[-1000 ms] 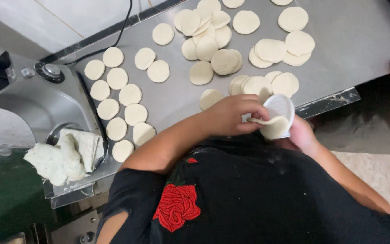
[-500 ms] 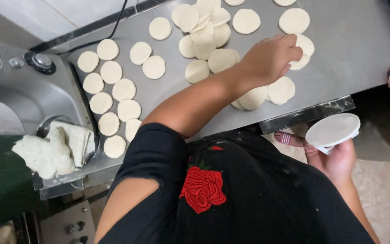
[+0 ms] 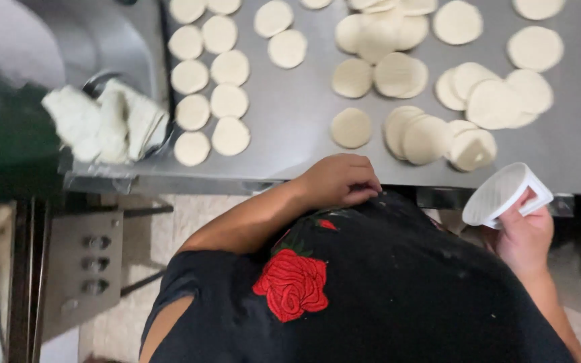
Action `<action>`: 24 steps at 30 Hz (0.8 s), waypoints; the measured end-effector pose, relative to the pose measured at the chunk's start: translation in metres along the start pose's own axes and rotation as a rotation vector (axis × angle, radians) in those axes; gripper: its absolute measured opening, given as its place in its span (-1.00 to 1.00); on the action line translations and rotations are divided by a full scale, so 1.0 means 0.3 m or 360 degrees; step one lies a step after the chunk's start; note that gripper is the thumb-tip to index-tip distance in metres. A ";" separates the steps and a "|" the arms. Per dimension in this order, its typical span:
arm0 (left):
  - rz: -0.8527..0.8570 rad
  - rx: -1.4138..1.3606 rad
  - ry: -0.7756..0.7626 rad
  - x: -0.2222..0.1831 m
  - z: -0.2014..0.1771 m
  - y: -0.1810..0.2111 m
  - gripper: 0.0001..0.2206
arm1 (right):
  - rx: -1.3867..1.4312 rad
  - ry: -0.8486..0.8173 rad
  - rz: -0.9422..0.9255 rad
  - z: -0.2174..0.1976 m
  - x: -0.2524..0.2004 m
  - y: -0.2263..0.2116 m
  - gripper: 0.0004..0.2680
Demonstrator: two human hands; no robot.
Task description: A person uses a small plastic tool and their hands to flatten and organize small circular dough discs on a stainless steel table in a bakery.
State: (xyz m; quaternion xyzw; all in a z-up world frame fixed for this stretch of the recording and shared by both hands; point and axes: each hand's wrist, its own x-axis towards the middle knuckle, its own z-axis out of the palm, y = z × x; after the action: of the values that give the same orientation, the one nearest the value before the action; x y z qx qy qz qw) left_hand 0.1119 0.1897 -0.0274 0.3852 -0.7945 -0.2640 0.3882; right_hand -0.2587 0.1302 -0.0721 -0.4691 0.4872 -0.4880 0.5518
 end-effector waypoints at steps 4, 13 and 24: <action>-0.0286 0.0085 0.0270 -0.219 -0.088 0.033 -0.93 | -0.0321 -0.0459 -0.0096 0.101 0.038 -0.061 -0.69; -0.1541 0.1536 0.0759 -0.470 -0.514 -0.123 -0.70 | -0.0429 -0.0661 -0.0237 0.406 -0.029 -0.096 -0.73; -0.1260 0.1191 0.0499 -0.549 -0.579 -0.256 -0.72 | -0.0040 -0.0374 -0.0193 0.666 -0.261 0.076 -0.73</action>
State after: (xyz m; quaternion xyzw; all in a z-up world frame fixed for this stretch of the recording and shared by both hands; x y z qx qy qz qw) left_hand 0.3517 0.2601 -0.0536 0.7996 -0.5618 -0.0295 0.2101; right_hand -0.0619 0.2186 -0.0714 -0.5586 0.3960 -0.4559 0.5687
